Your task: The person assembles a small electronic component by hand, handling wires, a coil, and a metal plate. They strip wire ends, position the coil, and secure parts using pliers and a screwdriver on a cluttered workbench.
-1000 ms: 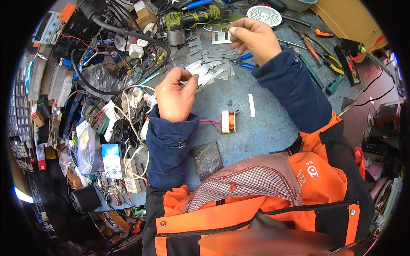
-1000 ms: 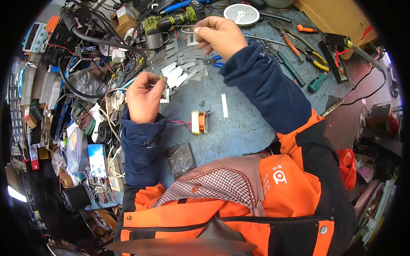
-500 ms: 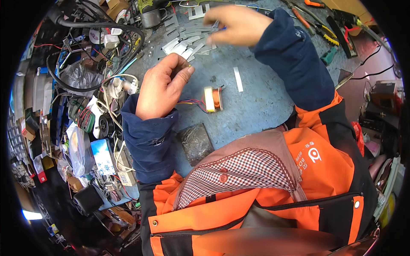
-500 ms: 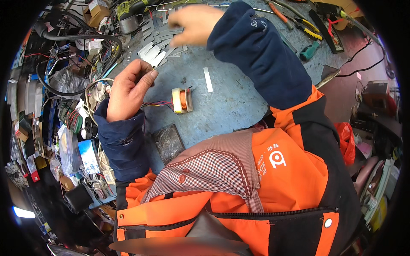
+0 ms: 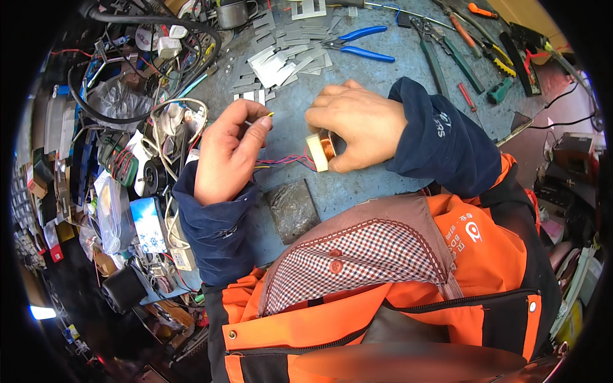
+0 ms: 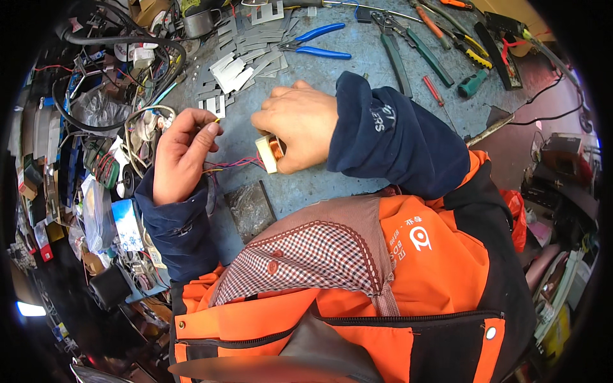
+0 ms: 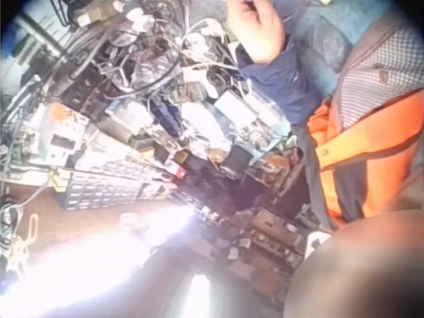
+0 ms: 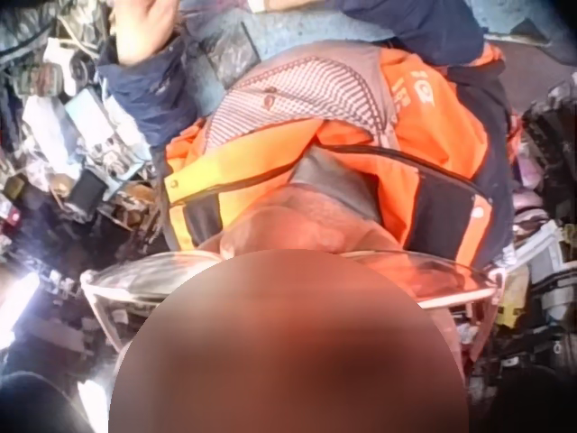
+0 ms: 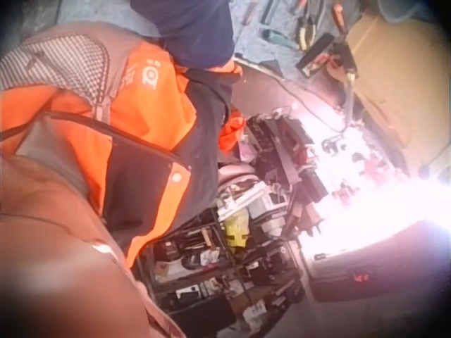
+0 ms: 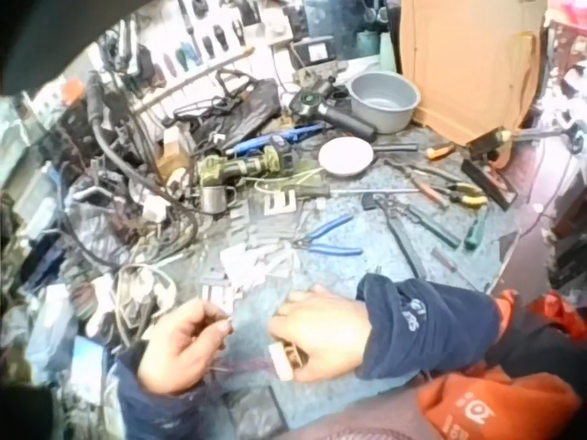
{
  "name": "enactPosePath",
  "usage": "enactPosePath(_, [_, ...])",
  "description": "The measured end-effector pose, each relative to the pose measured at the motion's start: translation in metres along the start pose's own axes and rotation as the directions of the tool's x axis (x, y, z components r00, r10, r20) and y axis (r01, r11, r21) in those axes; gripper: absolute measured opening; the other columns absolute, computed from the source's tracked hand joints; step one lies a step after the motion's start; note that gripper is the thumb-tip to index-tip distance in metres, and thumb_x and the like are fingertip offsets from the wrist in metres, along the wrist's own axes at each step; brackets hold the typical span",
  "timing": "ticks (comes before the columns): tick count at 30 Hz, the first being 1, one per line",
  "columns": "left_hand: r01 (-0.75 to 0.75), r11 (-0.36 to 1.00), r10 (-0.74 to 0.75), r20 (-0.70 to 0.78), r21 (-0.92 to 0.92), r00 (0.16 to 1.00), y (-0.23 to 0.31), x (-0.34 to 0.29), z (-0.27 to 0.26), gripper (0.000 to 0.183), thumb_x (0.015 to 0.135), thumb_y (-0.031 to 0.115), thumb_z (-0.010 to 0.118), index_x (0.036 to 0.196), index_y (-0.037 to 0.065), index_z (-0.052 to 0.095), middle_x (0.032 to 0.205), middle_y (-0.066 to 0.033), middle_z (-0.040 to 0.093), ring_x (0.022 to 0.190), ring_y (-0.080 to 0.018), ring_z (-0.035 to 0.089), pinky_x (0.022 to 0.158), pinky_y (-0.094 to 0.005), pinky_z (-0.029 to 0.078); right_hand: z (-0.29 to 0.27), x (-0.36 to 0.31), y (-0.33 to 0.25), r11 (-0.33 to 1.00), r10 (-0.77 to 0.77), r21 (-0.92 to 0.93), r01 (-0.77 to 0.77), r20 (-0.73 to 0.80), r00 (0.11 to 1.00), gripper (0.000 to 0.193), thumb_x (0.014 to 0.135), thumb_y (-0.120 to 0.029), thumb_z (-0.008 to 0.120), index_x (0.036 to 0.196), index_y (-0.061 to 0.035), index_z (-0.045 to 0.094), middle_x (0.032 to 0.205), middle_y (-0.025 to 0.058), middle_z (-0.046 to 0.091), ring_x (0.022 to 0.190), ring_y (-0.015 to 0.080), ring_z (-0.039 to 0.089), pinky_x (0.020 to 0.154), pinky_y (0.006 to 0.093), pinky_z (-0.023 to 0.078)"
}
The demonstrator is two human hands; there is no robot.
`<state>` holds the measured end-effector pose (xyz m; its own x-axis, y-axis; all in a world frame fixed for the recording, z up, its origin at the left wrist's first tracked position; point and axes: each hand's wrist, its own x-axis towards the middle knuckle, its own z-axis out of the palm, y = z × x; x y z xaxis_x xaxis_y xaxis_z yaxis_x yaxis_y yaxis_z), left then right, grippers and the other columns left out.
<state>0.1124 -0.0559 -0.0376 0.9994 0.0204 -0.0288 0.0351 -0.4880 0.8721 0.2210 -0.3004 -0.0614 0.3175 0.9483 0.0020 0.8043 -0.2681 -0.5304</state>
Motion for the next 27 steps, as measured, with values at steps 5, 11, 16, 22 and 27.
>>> enactPosePath(5, [-0.02,0.999,0.017,0.068,0.043,0.998,0.008,-0.002,0.001,0.008,0.105,0.006,0.07,0.109,-0.001,0.07,0.081,0.0028,0.061,0.073,-0.0043,0.052,0.065,-0.0241,0.044,0.009,-0.002,-0.006,0.987,-0.026,0.158,0.031,-0.029,0.999,0.047,0.071,-0.016,0.084,0.111,-0.0078,0.061,0.104,0.0095,0.068,0.105,0.0362,0.066,0.096,0.0492,0.046])
enactPosePath(11, [-0.174,0.972,0.186,-0.066,0.155,0.98,0.014,-0.002,-0.005,0.008,0.101,0.002,0.073,0.108,-0.001,0.072,0.089,-0.0041,0.069,0.078,-0.0095,0.06,0.071,-0.0276,0.05,0.028,0.01,0.01,0.984,-0.17,-0.024,0.178,-0.442,0.881,0.062,0.074,-0.001,0.079,0.133,-0.0068,0.058,0.111,0.0111,0.066,0.112,0.0367,0.065,0.105,0.0484,0.044])
enactPosePath(16, [-0.289,0.734,0.43,-0.091,0.614,0.898,-0.006,0.02,-0.008,0.012,0.093,0.005,0.078,0.103,0.002,0.074,0.093,-0.0146,0.071,0.085,-0.0363,0.069,0.076,-0.0439,0.054,0.022,0.013,0.024,0.992,-0.102,0.026,0.122,-0.398,0.912,0.075,0.076,-0.002,0.079,0.147,-0.0065,0.055,0.113,0.0121,0.065,0.117,0.0379,0.064,0.109,0.048,0.042])
enactPosePath(22, [-0.26,0.548,0.418,0.009,0.795,0.908,-0.064,0.022,-0.027,0.003,0.092,0.004,0.065,0.092,0.006,0.067,0.09,-0.0173,0.064,0.086,-0.0429,0.064,0.075,-0.0567,0.047,0.01,0.012,0.033,0.946,-0.289,0.025,0.324,-0.39,0.874,0.098,0.074,-0.042,0.095,0.152,-0.0006,0.052,0.106,0.0132,0.068,0.099,0.0404,0.066,0.092,0.0533,0.049])
enactPosePath(27, [-0.174,0.595,0.327,-0.039,0.785,0.944,-0.059,0.023,-0.043,0.03,0.089,0.004,0.07,0.119,-0.001,0.071,0.106,-0.0238,0.07,0.1,-0.0484,0.066,0.088,-0.0557,0.053,-0.008,0.007,0.038,0.976,-0.16,-0.022,0.215,-0.743,0.649,0.06,0.085,-0.031,0.087,0.132,-0.0017,0.065,0.112,0.016,0.072,0.101,0.0392,0.07,0.093,0.0469,0.053])
